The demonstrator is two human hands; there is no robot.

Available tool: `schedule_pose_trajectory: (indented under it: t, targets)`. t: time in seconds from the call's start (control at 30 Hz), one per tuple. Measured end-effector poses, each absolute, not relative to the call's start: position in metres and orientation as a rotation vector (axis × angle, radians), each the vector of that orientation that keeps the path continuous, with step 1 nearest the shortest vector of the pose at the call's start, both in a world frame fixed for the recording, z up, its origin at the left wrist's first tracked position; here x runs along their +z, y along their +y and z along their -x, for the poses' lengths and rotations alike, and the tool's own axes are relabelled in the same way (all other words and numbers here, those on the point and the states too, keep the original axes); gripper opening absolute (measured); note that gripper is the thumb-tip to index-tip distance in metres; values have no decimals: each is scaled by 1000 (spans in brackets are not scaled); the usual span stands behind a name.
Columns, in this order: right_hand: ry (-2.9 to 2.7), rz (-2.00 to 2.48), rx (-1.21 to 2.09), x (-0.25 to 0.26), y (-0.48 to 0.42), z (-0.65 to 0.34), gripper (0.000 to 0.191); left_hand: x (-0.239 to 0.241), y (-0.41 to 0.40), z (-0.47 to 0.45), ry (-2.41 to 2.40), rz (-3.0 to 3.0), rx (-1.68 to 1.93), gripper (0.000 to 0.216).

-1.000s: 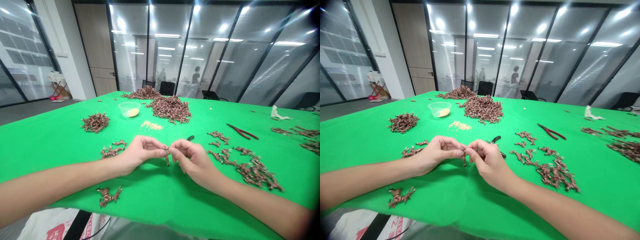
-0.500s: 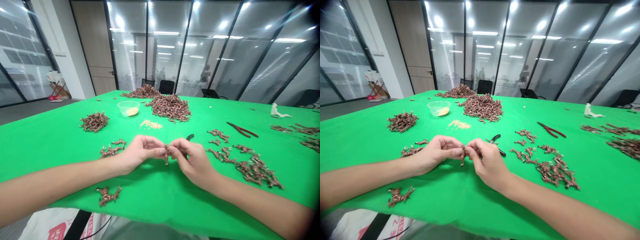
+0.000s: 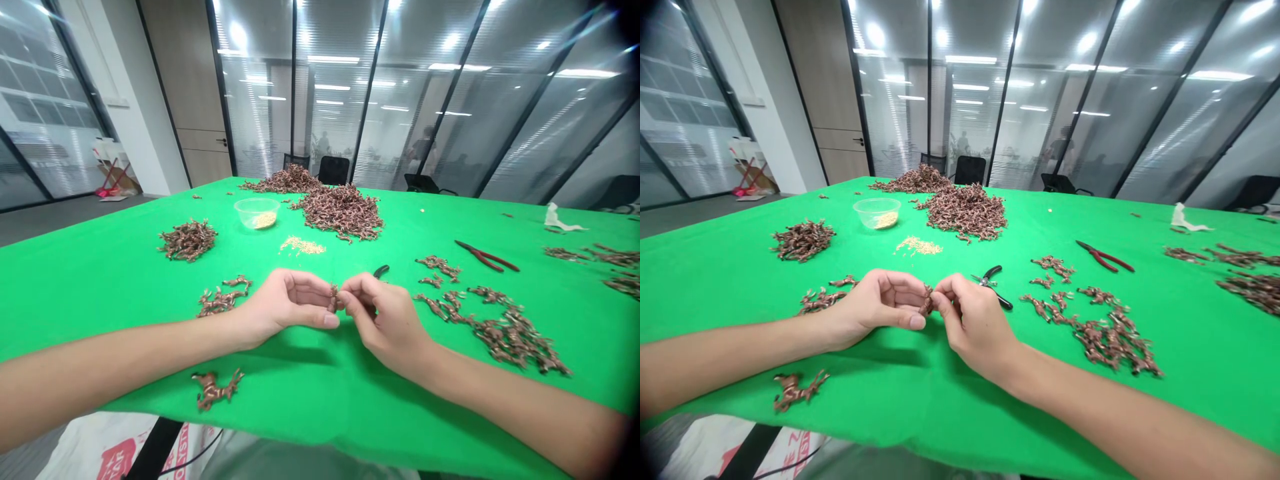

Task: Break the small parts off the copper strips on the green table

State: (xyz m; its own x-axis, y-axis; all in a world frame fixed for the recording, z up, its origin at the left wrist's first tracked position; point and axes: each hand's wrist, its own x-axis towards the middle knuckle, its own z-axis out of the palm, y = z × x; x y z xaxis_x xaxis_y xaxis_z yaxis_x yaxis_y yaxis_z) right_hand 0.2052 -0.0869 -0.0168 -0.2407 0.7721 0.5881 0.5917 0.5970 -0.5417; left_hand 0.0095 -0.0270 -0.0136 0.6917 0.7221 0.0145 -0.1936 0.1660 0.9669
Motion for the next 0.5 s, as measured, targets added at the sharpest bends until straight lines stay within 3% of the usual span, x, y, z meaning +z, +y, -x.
schedule_pose_trajectory:
  t: [0.5]
  targets:
    - [-1919, 1066, 289, -14, -88, -206, 14, -14, -26, -10, 498, -1244, 668, 37]
